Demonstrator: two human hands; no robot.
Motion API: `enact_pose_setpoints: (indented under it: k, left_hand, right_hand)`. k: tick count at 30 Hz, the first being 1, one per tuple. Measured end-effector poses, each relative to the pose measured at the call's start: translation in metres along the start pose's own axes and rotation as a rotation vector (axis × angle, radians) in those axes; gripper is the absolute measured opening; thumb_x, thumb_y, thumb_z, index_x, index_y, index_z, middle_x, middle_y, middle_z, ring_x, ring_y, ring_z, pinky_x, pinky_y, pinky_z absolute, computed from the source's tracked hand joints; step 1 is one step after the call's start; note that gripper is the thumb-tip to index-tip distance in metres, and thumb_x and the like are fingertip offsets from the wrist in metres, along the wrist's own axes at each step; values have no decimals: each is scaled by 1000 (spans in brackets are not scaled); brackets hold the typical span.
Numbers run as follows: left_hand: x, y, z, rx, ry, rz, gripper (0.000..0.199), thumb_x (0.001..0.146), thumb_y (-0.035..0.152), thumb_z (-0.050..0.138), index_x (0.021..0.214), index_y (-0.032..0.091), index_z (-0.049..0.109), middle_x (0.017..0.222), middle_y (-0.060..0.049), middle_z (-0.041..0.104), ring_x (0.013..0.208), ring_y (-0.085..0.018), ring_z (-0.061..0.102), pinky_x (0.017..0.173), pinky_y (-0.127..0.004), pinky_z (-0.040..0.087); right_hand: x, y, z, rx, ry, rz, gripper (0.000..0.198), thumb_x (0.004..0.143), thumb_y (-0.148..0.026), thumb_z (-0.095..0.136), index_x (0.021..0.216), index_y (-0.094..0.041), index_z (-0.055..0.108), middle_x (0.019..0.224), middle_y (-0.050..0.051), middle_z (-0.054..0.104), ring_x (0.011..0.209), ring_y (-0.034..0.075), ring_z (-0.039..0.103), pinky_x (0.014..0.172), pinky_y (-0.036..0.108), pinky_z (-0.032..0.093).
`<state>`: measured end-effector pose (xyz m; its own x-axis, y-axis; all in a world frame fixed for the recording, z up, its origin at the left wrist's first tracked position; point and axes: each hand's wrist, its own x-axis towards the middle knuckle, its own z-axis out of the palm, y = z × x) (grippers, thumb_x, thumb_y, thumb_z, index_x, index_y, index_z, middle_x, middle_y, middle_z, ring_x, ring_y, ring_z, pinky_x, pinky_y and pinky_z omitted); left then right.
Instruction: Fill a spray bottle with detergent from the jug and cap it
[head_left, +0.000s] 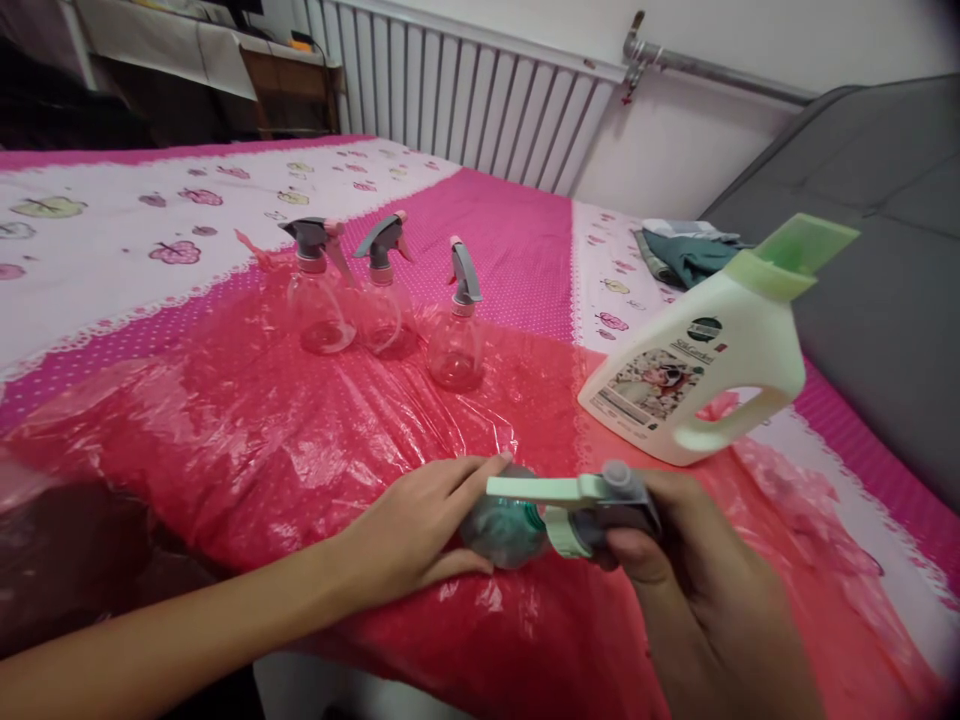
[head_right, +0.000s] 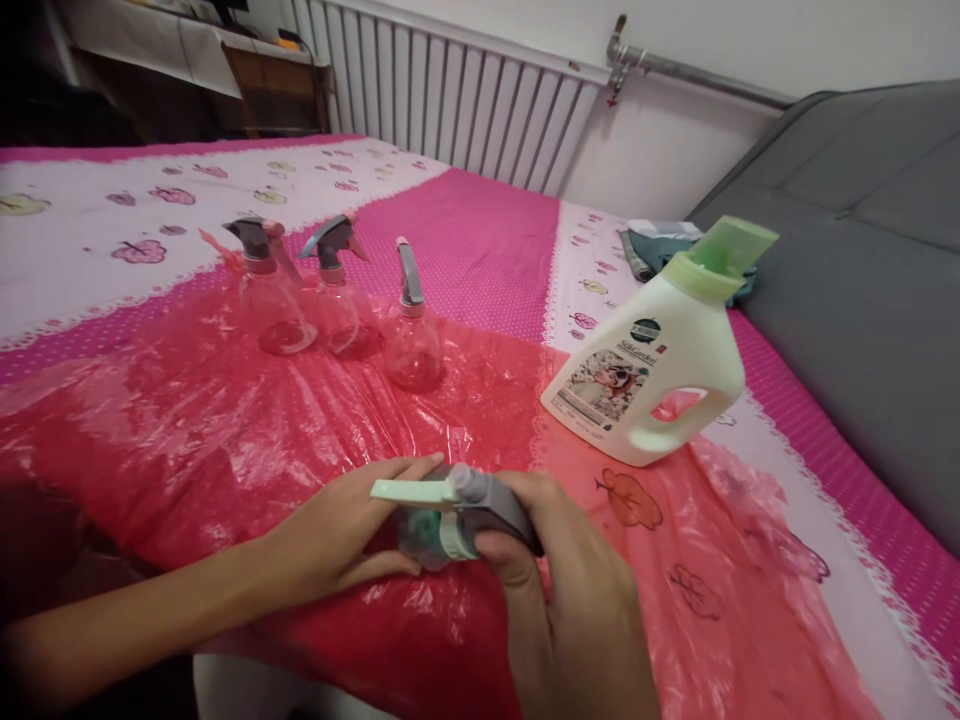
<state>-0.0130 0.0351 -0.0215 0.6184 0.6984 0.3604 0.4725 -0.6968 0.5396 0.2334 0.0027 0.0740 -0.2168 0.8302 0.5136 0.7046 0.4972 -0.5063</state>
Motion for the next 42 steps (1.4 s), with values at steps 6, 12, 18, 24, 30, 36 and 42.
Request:
enact_pose_setpoints:
  k: [6, 12, 18, 24, 30, 36, 42]
  left_hand:
    - [3, 2, -3, -3, -25, -29, 83, 103, 63, 58, 167, 26, 21, 147, -21, 61, 128, -39, 67, 103, -60, 58]
    - [2, 4, -2, 16, 8, -24, 87, 103, 60, 61, 169, 26, 17, 147, -20, 61, 127, -39, 67, 103, -58, 59]
    - [1, 2, 0, 33, 9, -11, 92, 101, 62, 62, 170, 24, 15, 144, -21, 62, 125, -40, 68, 102, -59, 60]
    - [1, 2, 2, 24, 6, -28, 94, 102, 63, 59, 172, 28, 6, 145, -20, 61, 127, -39, 67, 103, -59, 59]
    - [0, 1, 2, 29, -3, -25, 96, 103, 63, 57, 172, 29, -1, 144, -21, 60, 125, -39, 66, 102, -60, 58]
    - [0, 2, 1, -31, -7, -12, 94, 102, 58, 63, 171, 31, 6, 145, -19, 58, 127, -38, 64, 103, -59, 57]
    - [4, 6, -5, -93, -10, -35, 87, 101, 54, 66, 170, 32, 17, 142, -17, 60, 123, -36, 65, 102, -58, 57]
  right_hand:
    - [-2, 1, 5, -103, 132, 4, 10, 107, -31, 54, 109, -32, 63, 98, -6, 78, 86, 13, 77, 74, 21, 59]
    - [-2, 0, 3, 13, 105, -8, 10, 109, -31, 53, 112, -32, 62, 100, -7, 78, 86, 10, 77, 75, 18, 59]
    - [-3, 0, 5, 24, 73, -24, 11, 108, -32, 54, 111, -33, 64, 97, -6, 77, 82, 12, 76, 73, 21, 61]
    - [-4, 4, 2, 40, 122, 9, 12, 108, -32, 54, 113, -34, 65, 107, -5, 80, 95, 15, 79, 79, 26, 62]
    - [-4, 1, 0, 94, 118, 29, 14, 107, -29, 54, 114, -35, 64, 112, -6, 80, 97, 14, 79, 82, 25, 63]
    - [-5, -6, -4, -53, 106, 36, 15, 108, -40, 52, 112, -33, 65, 89, -6, 80, 69, 15, 76, 59, 23, 57]
    - [-2, -3, -7, -84, 35, -80, 15, 106, -27, 54, 114, -34, 65, 101, -4, 81, 86, 18, 80, 75, 27, 63]
